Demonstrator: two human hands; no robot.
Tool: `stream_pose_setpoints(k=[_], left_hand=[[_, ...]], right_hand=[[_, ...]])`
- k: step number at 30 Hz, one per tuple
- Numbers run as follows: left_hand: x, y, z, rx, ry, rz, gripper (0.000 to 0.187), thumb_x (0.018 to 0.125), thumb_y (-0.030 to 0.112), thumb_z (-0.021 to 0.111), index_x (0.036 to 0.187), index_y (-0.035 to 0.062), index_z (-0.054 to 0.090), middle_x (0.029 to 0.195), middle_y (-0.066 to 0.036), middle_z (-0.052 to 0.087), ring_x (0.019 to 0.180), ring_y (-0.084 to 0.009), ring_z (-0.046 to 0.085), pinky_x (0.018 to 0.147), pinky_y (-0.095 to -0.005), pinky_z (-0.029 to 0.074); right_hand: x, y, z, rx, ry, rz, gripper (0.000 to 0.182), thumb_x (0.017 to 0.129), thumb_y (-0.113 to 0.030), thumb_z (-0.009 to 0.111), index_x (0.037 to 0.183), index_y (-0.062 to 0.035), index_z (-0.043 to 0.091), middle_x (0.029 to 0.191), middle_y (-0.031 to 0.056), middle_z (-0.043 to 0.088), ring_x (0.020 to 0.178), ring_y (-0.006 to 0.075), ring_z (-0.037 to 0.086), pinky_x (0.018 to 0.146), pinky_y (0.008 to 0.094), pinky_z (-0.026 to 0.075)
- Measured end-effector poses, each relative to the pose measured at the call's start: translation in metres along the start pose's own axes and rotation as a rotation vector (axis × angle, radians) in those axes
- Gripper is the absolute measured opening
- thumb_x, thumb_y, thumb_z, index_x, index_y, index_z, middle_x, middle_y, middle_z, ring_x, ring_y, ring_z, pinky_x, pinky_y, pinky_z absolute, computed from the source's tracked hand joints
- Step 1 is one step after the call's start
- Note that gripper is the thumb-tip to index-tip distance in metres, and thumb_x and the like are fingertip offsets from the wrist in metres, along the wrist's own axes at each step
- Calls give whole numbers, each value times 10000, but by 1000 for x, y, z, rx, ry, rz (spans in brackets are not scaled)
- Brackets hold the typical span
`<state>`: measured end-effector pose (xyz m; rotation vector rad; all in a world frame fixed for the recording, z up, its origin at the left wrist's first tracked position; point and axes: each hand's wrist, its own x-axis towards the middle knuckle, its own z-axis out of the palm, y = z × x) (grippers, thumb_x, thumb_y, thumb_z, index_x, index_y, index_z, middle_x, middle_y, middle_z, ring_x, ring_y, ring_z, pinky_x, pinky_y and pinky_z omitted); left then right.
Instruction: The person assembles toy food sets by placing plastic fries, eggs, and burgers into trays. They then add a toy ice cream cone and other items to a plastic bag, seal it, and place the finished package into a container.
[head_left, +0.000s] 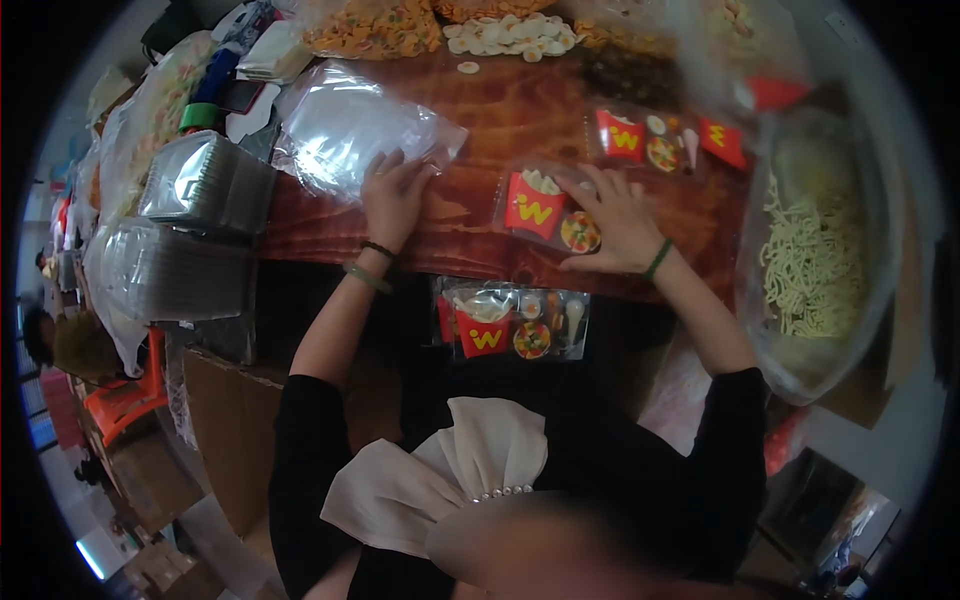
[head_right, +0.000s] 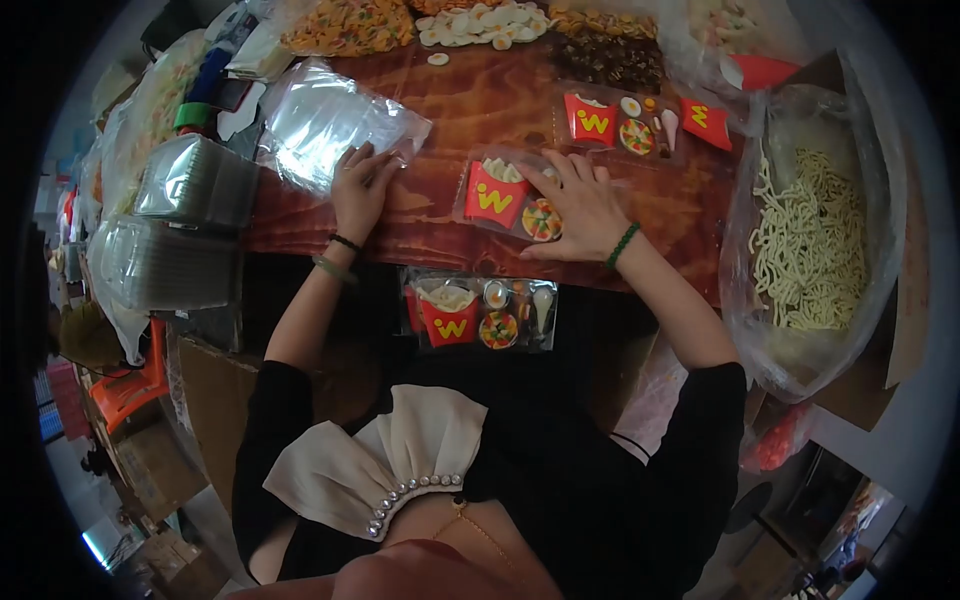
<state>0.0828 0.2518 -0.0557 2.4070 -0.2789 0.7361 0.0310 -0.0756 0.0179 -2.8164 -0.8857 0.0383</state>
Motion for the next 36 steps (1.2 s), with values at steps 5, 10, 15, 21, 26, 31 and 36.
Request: stream_pose_setpoints(k=[5,10,15,21,26,31,36], left_hand=[[8,-2,-8,-50,-40,-66,120,757,178,684,781,61,688,951,-153,654,995,-370,542,860,-412,434],[19,7,-13,-14,-168,-231,134,765,170,690,784,37,679,940,-115,658,960,-301,547,820,-379,444],[7,7,-8,-33,-4,49,114,732,178,702,746,69,675,846,-90,642,880,-282,548,760,-377,444],[22,11,-19,-39,-181,-259,121,794,176,635,778,62,670,849,-124,650,804,-331,580,692,-392,466],[26,1,-10,-85,-164,-237,144,841,178,569,903,69,640,862,-178,630,813,-377,592,665,-441,467],[24,8,-7,-153,-106,-95,210,852,191,558,1006,50,578,881,-184,632,816,-385,598,676,-453,472],[17,18,-19,63,-236,-32,182,871,158,555,1008,39,566,915,-125,645,786,-348,619,665,-389,493]], right_hand=[[28,-11,10,-1,44,-49,1011,567,-642,711,1396,-193,347,1358,164,346,1182,335,363,868,448,323],[35,-14,10,-8,57,-65,997,570,-665,696,1381,-186,370,1332,168,366,1161,322,372,851,429,320],[36,-17,12,-11,54,-63,986,575,-664,696,1376,-187,374,1330,168,369,1177,326,363,867,437,314],[46,-21,10,-22,37,-97,994,584,-653,706,1394,-197,354,1371,157,333,1227,348,334,918,473,302],[53,-25,15,-35,61,-92,993,565,-681,695,1371,-190,386,1326,167,368,1189,338,362,914,461,296],[55,-25,19,-38,115,-96,999,539,-698,694,1348,-179,421,1266,161,413,1124,315,405,867,428,314],[56,-28,12,45,-13,-28,1007,570,-676,700,1388,-192,369,1324,166,371,1203,350,353,959,490,265]])
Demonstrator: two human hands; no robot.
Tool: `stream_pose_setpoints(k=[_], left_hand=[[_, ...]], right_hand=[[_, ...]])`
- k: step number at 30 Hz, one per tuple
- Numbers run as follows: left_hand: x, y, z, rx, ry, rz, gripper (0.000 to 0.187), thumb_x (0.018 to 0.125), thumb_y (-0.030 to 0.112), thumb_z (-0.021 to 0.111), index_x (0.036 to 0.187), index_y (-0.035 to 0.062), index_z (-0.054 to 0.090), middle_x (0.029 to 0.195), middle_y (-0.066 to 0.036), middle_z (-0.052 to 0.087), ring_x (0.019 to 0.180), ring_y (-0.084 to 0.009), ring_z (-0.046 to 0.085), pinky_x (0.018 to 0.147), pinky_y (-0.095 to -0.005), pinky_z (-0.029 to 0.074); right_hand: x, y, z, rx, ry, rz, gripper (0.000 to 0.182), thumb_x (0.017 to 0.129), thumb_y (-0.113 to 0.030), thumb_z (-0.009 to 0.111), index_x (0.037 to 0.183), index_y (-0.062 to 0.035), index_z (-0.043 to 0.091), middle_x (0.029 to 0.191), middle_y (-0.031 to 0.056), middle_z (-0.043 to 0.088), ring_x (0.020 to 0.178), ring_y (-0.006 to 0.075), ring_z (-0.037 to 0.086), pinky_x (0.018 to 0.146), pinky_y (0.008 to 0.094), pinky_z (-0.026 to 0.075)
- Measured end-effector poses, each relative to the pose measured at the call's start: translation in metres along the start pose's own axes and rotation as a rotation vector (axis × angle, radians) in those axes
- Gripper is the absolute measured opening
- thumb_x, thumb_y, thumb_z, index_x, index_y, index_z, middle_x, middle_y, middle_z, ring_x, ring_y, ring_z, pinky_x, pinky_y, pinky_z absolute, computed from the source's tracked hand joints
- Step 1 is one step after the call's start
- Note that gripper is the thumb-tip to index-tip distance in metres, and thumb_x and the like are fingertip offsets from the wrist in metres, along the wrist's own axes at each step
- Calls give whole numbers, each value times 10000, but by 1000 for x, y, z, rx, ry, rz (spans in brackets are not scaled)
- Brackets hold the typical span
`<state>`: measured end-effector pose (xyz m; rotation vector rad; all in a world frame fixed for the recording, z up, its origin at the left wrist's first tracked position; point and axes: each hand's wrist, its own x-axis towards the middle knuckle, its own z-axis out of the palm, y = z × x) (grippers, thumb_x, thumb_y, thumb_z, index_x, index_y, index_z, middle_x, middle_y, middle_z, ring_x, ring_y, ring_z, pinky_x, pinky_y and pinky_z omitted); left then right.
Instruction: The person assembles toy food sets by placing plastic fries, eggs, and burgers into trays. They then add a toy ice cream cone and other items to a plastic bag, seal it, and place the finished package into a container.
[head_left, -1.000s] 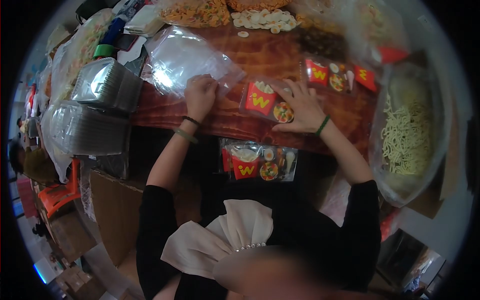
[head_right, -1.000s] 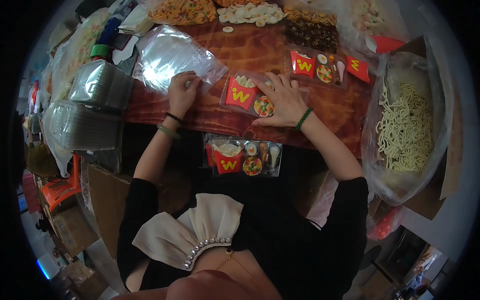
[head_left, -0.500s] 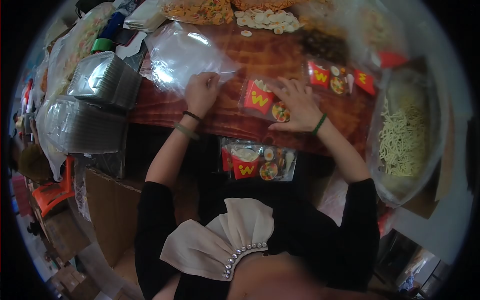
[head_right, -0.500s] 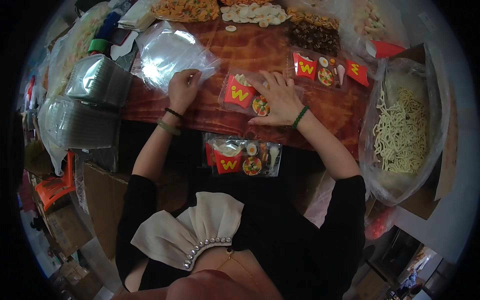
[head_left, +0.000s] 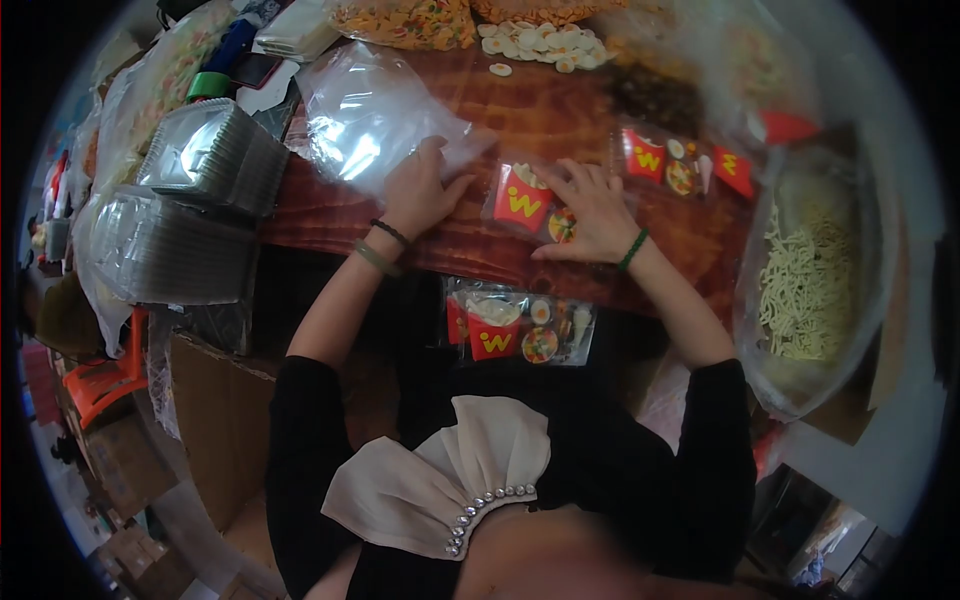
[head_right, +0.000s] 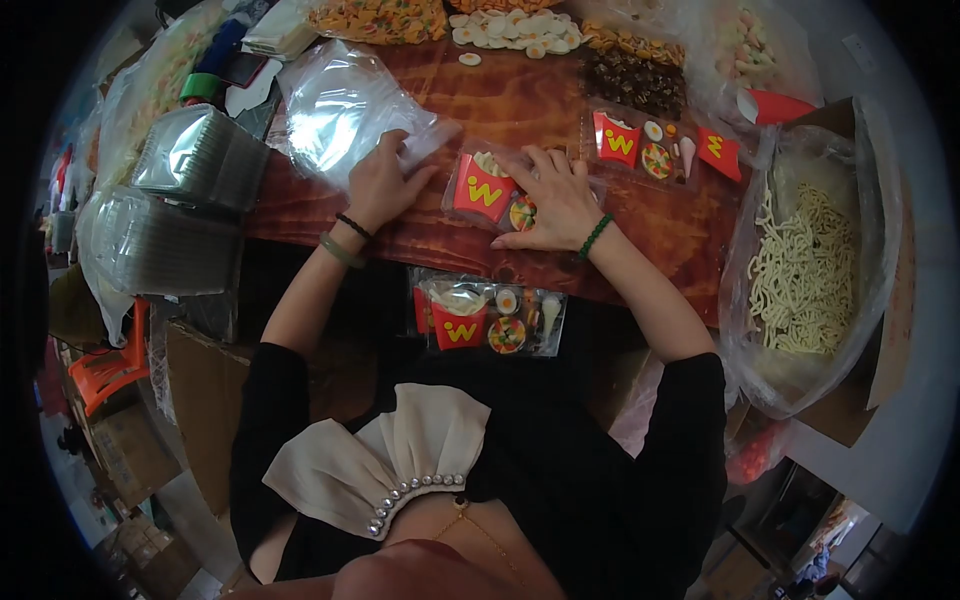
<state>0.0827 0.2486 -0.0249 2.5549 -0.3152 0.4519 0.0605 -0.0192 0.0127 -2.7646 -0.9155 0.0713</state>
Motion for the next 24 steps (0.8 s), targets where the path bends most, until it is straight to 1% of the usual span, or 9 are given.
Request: stream_pose_setpoints(k=[7,10,12,16,18,19,21,22,24], left_hand=[[-12,3,-23,246,-10,250,122,818,131,594,907,51,617,996,-117,640,861,-300,593,741,-354,483],[-14,-3,-17,95,56,287,107,817,143,615,796,40,635,909,-114,659,756,-282,612,667,-333,490],[-8,-9,-10,-196,-75,-41,207,819,198,653,730,14,621,744,-108,653,605,-197,595,571,-286,472],[7,-8,-8,-240,-121,-255,353,835,284,645,627,1,606,621,-103,606,521,-190,565,532,-320,456],[13,-19,-5,-561,-224,-474,320,852,260,637,693,-16,604,595,-92,578,506,-133,531,513,-293,442],[13,-21,-6,-560,-223,-477,320,852,260,637,693,-16,604,595,-92,578,506,-133,531,513,-293,442],[16,-25,-12,-851,-415,-583,230,872,209,622,802,-8,590,674,10,575,595,-72,526,530,-232,430],[17,-30,-11,-851,-415,-585,230,872,209,622,802,-8,590,674,10,575,595,-72,526,530,-232,430],[18,-36,-9,-725,-390,-212,200,878,181,598,873,-18,576,704,-40,598,630,-103,551,559,-254,449]], right_hand=[[0,1,2,-14,47,-14,1006,563,-657,712,1387,-193,369,1315,161,378,1193,352,362,945,483,275],[0,-1,8,-83,170,-61,993,524,-678,711,1335,-178,432,1254,149,422,1121,308,407,862,428,316],[1,-2,9,-54,172,-59,973,522,-628,736,1332,-180,433,1242,147,425,1121,308,406,861,425,314],[-3,1,5,-12,129,-54,947,524,-551,759,1332,-182,430,1231,141,425,1119,305,405,858,426,309],[-7,4,1,6,128,-57,919,530,-487,763,1333,-191,427,1228,131,423,1115,300,405,861,425,301],[-10,3,-2,8,126,-59,919,530,-487,763,1333,-191,427,1228,131,423,1115,300,405,861,425,301],[-12,1,-13,86,81,-56,909,526,-463,762,1331,-197,433,1230,127,423,1113,297,407,868,423,293],[-12,-1,-20,87,80,-56,909,526,-463,762,1331,-197,433,1230,127,423,1113,297,407,868,423,293],[-12,-7,-32,75,78,-125,910,517,-445,766,1331,-204,440,1229,126,426,1112,294,410,878,419,286]])
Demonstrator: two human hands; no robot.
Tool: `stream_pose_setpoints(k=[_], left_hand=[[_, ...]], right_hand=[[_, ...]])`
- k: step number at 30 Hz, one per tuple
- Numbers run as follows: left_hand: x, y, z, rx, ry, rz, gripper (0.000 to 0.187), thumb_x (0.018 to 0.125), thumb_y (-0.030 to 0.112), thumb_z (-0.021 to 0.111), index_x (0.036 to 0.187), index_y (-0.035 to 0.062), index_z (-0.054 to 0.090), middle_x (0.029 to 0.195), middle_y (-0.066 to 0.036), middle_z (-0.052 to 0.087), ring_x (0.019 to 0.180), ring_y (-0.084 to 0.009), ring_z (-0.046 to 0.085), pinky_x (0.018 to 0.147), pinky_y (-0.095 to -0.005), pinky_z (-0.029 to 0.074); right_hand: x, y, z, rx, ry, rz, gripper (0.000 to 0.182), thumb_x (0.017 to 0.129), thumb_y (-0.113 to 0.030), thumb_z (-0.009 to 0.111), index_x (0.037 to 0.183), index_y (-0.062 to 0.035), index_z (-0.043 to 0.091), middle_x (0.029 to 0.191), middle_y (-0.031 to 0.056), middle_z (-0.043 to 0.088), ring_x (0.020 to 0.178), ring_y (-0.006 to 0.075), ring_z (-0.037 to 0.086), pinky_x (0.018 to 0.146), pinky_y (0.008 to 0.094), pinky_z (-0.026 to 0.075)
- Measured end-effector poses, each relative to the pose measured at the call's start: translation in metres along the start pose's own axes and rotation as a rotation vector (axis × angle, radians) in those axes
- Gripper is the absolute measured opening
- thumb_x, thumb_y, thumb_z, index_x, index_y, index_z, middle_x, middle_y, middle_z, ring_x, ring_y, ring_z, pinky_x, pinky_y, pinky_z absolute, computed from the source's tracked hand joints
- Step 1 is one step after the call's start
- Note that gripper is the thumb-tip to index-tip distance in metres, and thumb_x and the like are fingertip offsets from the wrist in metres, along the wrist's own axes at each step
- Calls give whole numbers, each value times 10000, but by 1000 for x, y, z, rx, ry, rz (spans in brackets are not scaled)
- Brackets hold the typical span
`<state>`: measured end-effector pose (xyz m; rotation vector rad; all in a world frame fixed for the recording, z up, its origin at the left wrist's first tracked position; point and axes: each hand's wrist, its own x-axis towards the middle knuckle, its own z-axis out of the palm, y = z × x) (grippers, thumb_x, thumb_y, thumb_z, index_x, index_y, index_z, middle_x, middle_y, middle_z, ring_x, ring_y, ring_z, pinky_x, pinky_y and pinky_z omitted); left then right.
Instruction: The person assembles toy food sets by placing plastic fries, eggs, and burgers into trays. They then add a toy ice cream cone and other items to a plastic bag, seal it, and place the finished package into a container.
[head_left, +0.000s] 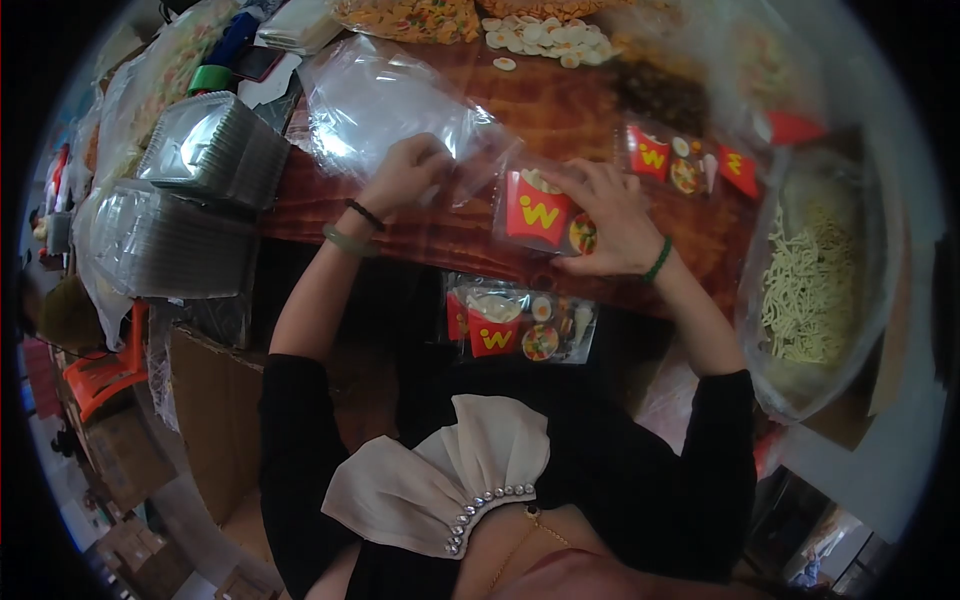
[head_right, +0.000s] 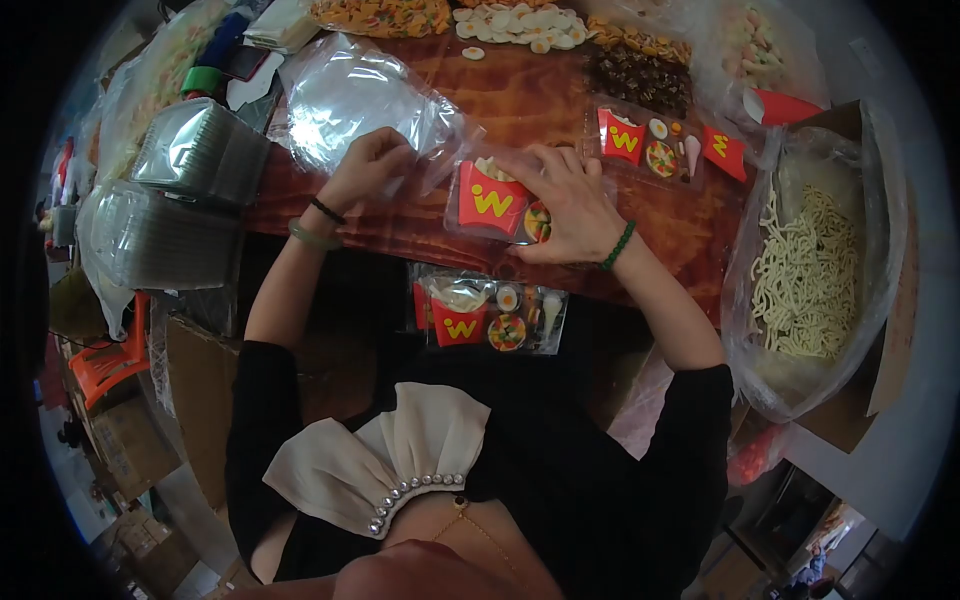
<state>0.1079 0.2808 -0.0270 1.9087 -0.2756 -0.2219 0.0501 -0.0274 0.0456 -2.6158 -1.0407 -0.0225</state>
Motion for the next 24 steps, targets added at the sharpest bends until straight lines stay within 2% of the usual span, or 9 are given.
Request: stream_pose_setpoints(k=[1,3,6,10,16,18,19,21,24], left_hand=[[0,1,2,-1,-1,-2,200,878,181,598,873,-18,576,704,-40,598,630,-103,551,559,-254,449],[1,8,7,359,76,57,173,861,140,592,924,-20,573,753,-106,629,683,-165,600,615,-288,482],[7,-4,22,454,134,172,194,834,116,599,973,-16,566,813,-153,649,733,-223,636,659,-316,501],[3,4,21,362,157,72,243,807,107,626,1010,-8,560,840,-150,661,765,-226,649,682,-322,507],[4,-3,9,374,121,27,171,767,83,660,904,-13,626,818,-134,666,771,-219,655,680,-313,508],[7,-1,13,457,141,6,132,764,82,657,858,-11,648,808,-129,669,761,-212,658,677,-302,505],[8,-2,14,456,141,5,132,764,82,657,858,-11,648,808,-129,669,761,-212,658,677,-302,505],[9,-1,13,475,158,81,122,762,83,657,846,-5,647,797,-124,669,735,-204,656,661,-294,502],[3,6,2,405,175,72,151,776,99,656,857,-23,622,798,-131,669,714,-198,652,648,-295,504]], right_hand=[[3,-3,-2,2,-2,0,910,517,-445,766,1331,-204,440,1229,126,426,1112,294,410,878,419,286],[16,-10,-3,-33,22,-106,921,511,-464,757,1338,-210,440,1230,139,430,1111,296,415,885,419,283],[37,-4,14,-82,50,-159,917,513,-497,741,1336,-220,447,1207,146,447,1101,292,423,877,410,285],[48,13,38,-131,-5,-119,900,520,-520,727,1326,-223,461,1176,151,464,1090,290,430,864,400,287],[52,11,34,-122,-55,-61,873,530,-508,726,1319,-236,469,1169,149,469,1074,290,433,852,397,293],[56,5,34,-124,119,-194,869,529,-501,728,1317,-241,470,1187,146,465,1064,294,434,854,395,295],[58,5,34,-124,118,-195,869,529,-501,728,1317,-241,470,1187,146,465,1064,294,434,854,395,295],[64,8,37,-135,56,-202,875,527,-492,728,1323,-242,465,1209,147,458,1065,300,432,860,394,293],[65,18,39,-119,-58,-128,887,522,-483,729,1331,-242,458,1221,149,455,1080,302,428,867,395,291]])
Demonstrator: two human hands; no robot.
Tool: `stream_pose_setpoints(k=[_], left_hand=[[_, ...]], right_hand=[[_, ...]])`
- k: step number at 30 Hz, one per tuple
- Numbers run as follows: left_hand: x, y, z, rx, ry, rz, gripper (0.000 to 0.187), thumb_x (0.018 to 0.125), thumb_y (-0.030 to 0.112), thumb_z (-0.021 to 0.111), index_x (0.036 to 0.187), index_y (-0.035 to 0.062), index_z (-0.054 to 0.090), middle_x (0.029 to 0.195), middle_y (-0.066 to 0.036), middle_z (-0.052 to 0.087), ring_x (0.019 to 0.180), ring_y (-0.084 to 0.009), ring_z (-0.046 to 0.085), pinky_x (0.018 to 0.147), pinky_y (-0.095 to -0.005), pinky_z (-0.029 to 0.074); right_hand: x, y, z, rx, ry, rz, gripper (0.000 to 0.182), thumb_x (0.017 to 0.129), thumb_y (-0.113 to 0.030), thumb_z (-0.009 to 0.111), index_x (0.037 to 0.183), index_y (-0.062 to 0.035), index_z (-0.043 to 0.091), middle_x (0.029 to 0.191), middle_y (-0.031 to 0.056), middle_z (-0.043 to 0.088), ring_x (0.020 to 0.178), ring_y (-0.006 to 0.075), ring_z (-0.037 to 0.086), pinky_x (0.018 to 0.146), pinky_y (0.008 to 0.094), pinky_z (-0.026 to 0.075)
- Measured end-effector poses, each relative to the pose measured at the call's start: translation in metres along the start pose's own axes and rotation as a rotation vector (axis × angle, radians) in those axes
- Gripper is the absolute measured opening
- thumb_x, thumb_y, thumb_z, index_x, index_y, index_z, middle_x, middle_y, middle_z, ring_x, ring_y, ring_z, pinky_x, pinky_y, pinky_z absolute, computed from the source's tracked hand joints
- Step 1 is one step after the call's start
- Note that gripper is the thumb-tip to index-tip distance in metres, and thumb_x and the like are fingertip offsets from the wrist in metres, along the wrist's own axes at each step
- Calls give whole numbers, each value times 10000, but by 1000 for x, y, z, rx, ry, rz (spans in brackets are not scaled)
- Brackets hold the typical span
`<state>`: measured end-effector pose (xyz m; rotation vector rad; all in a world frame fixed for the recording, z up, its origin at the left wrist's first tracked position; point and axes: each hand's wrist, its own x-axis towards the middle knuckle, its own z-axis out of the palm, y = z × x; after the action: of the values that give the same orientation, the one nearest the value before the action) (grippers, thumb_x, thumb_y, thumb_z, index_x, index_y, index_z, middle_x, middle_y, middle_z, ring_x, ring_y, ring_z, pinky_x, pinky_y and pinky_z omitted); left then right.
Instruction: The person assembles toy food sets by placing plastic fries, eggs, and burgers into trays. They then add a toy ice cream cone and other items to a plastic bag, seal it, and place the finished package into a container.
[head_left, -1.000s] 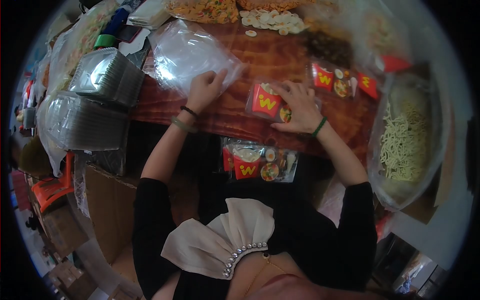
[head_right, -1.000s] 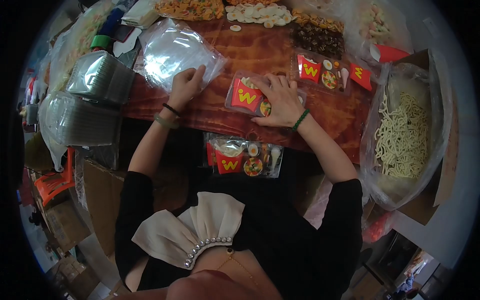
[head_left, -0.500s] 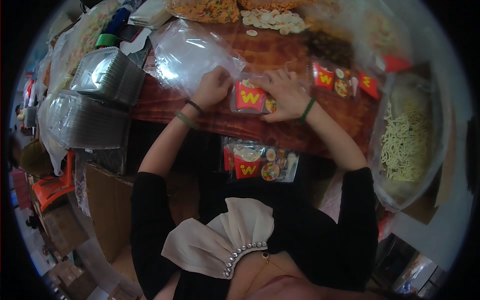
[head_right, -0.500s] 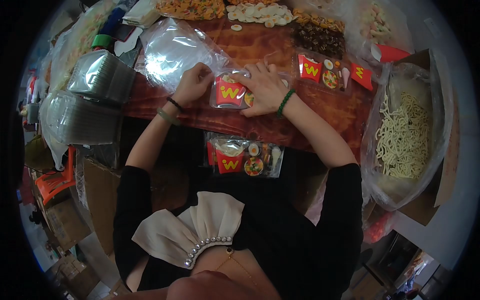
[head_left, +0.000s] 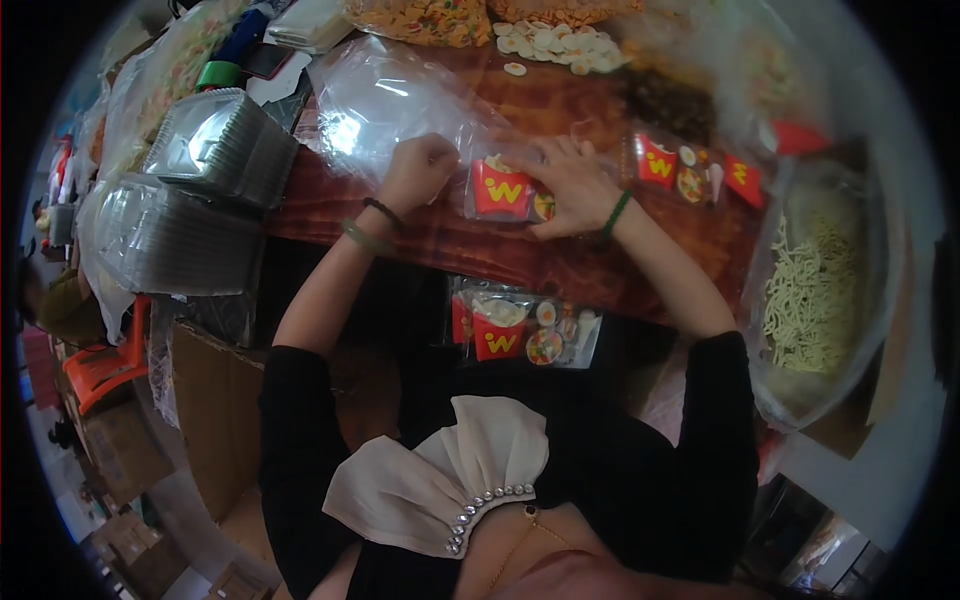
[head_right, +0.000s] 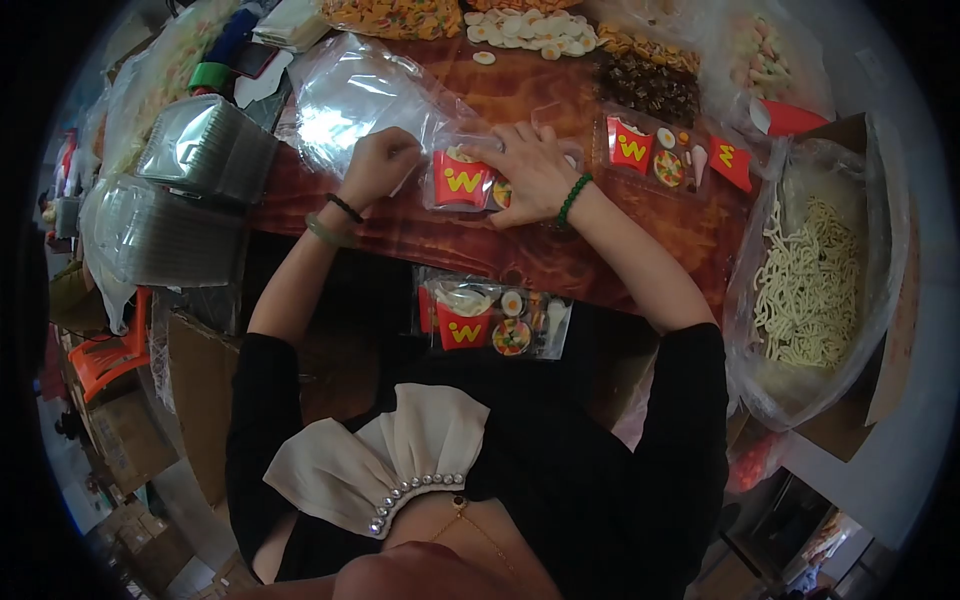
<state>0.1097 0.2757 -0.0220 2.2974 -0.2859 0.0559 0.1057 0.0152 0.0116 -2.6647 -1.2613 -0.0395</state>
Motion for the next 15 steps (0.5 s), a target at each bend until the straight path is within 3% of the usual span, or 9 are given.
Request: stream_pose_setpoints(k=[4,6,10,13,15], left_hand=[[-2,-13,0,-76,101,-24,206,782,113,662,910,-33,591,811,-134,673,711,-188,649,635,-296,506],[-2,-8,-1,-60,58,-103,274,778,126,677,971,-33,566,831,-132,678,733,-186,654,642,-297,512],[-3,9,-9,-160,-66,-229,298,758,123,697,981,-22,564,836,-129,678,729,-182,653,613,-293,516],[2,1,1,-136,-66,-131,310,742,117,709,986,-21,577,842,-132,678,705,-178,654,569,-288,516],[4,-1,6,-19,28,48,258,740,95,697,952,-24,610,822,-134,680,681,-186,656,554,-286,511]], right_hand=[[-2,1,0,6,19,-8,907,509,-493,737,1334,-242,456,1215,144,459,1078,301,429,865,393,290],[-3,0,-7,44,-81,41,922,532,-453,747,1361,-224,417,1259,154,435,1186,305,391,902,416,294],[-7,-4,-16,52,52,-40,904,505,-475,751,1327,-234,462,1203,135,465,1084,296,430,869,402,288],[0,-10,-21,48,61,-90,897,508,-470,755,1324,-237,465,1193,135,467,1092,295,431,876,416,296],[10,-7,-16,-43,29,-110,895,504,-483,757,1317,-242,470,1193,133,466,1102,298,433,884,425,311]])
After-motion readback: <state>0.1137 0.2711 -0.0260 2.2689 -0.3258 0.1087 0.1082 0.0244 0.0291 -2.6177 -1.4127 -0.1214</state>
